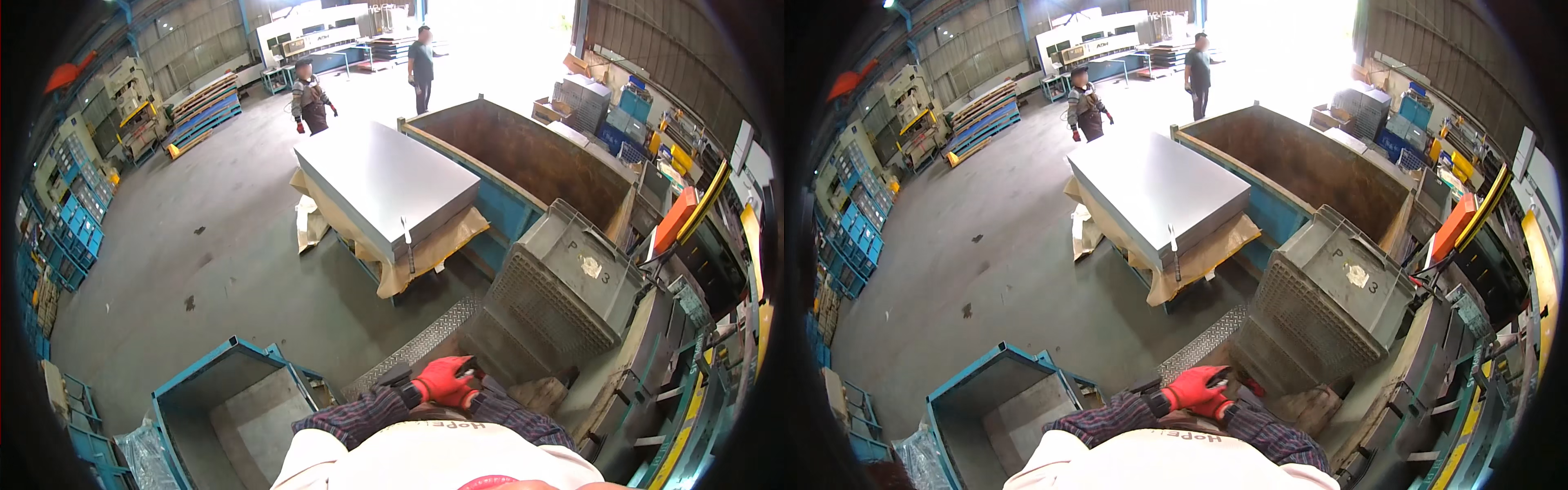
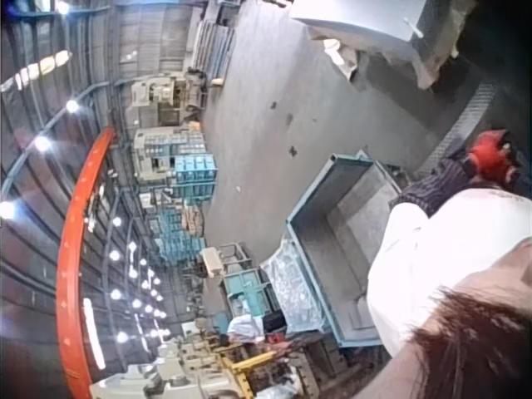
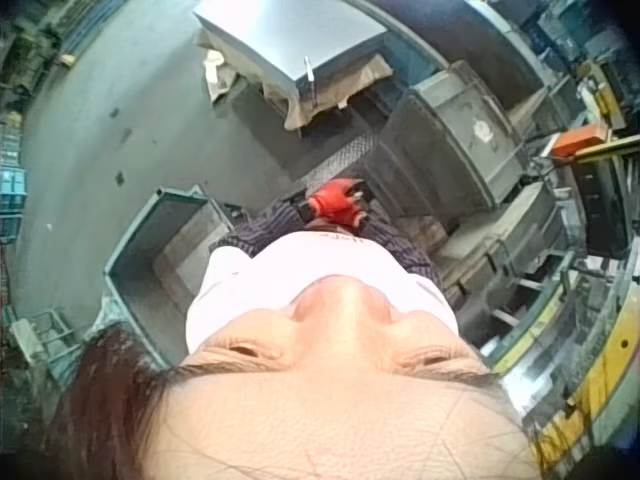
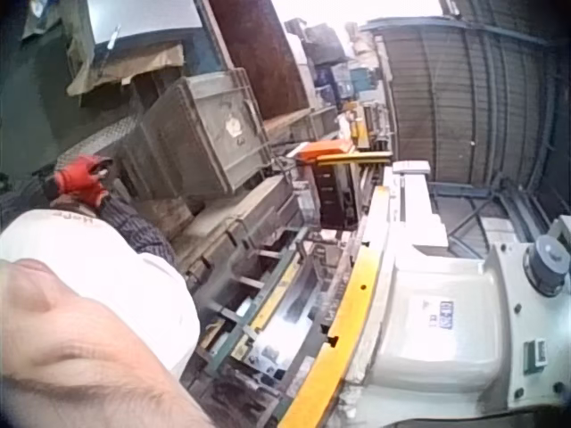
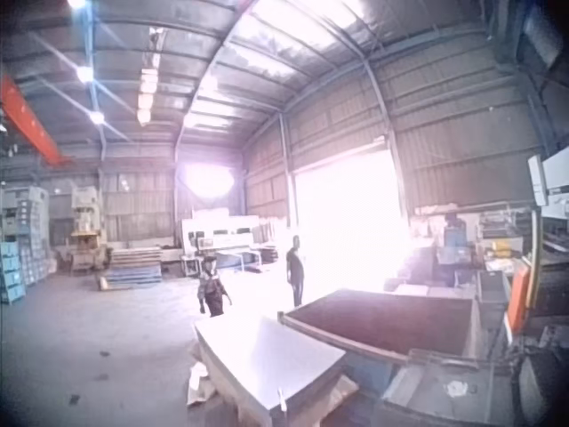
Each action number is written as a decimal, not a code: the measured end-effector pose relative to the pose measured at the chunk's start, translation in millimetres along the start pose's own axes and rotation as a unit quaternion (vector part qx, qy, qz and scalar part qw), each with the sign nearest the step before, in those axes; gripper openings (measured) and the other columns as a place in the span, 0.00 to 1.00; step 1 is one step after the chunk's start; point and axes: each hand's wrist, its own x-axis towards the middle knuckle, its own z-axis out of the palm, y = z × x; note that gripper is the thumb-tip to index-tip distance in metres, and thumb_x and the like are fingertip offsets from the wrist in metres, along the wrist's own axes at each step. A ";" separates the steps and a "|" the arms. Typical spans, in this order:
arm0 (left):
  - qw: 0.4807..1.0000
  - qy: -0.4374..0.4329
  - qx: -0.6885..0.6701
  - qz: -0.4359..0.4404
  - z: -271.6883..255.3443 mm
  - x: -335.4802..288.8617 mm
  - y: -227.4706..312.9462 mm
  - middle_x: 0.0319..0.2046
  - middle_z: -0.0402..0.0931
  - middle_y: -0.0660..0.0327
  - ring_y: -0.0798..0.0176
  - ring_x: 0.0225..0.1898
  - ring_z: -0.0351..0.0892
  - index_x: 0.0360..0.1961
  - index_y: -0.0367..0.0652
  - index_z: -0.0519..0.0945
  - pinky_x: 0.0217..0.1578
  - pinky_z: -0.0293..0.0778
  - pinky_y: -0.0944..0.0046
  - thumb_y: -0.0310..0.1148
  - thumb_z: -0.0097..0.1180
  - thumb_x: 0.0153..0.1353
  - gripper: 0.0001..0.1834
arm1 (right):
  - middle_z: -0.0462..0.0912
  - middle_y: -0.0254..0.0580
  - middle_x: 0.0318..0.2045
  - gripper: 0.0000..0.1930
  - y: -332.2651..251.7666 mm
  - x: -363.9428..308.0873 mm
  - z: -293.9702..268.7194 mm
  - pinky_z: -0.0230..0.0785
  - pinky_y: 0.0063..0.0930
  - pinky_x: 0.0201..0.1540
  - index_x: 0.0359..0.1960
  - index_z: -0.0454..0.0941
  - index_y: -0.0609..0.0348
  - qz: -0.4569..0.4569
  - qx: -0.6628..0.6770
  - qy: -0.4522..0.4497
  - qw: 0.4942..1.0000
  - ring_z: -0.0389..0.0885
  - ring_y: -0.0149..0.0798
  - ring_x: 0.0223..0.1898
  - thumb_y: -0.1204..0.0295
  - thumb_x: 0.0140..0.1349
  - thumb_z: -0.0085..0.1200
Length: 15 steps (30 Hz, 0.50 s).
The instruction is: Stamping and bending metal sheets using a large industrial press and handling scrap metal.
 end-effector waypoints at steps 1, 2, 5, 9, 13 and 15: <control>0.997 0.007 -0.024 0.070 9.9 4.8 0.4 0.33 0.70 0.52 0.53 0.38 0.68 0.41 0.46 0.68 0.37 0.64 0.62 0.44 0.46 0.45 0.21 | 0.75 0.45 0.25 0.15 -7.3 2.5 -1.0 0.62 0.30 0.33 0.27 0.73 0.59 0.001 -0.001 -0.012 1.000 0.72 0.42 0.30 0.60 0.47 0.43; 0.997 0.005 -0.027 0.067 19.0 8.8 -0.6 0.33 0.70 0.52 0.53 0.38 0.68 0.41 0.46 0.68 0.37 0.64 0.62 0.44 0.46 0.45 0.21 | 0.75 0.45 0.25 0.15 -13.4 -1.1 -3.6 0.62 0.30 0.34 0.27 0.73 0.59 0.012 0.002 -0.020 1.000 0.72 0.42 0.30 0.60 0.47 0.43; 0.963 -0.208 -0.158 -0.066 25.4 16.6 2.7 0.35 0.69 0.52 0.53 0.38 0.68 0.42 0.45 0.67 0.37 0.64 0.64 0.45 0.45 0.47 0.22 | 0.75 0.45 0.25 0.15 -20.7 -5.2 -11.0 0.62 0.30 0.34 0.27 0.73 0.59 0.041 0.003 -0.042 0.998 0.72 0.42 0.30 0.60 0.47 0.43; 0.969 -0.212 -0.112 -0.055 2.1 9.2 33.0 0.36 0.69 0.53 0.57 0.38 0.69 0.44 0.45 0.65 0.38 0.63 0.64 0.46 0.45 0.47 0.24 | 0.75 0.45 0.25 0.15 -22.0 -10.0 -19.9 0.62 0.30 0.34 0.26 0.73 0.59 0.079 0.008 -0.057 0.995 0.72 0.43 0.30 0.60 0.47 0.43; 0.938 -0.226 -0.211 -0.154 17.3 5.7 8.3 0.37 0.69 0.53 0.57 0.41 0.67 0.44 0.42 0.65 0.39 0.63 0.64 0.45 0.45 0.47 0.24 | 0.75 0.46 0.25 0.15 -25.8 -4.9 -18.4 0.62 0.30 0.34 0.26 0.73 0.59 0.055 0.008 -0.056 0.997 0.72 0.43 0.30 0.60 0.47 0.43; 0.944 -0.169 -0.261 -0.112 26.1 10.4 -11.6 0.38 0.69 0.54 0.58 0.41 0.66 0.43 0.40 0.66 0.39 0.62 0.65 0.44 0.45 0.48 0.23 | 0.75 0.46 0.25 0.15 -24.1 -4.7 -14.2 0.62 0.30 0.34 0.26 0.73 0.59 0.035 0.013 -0.043 0.998 0.72 0.43 0.30 0.60 0.47 0.43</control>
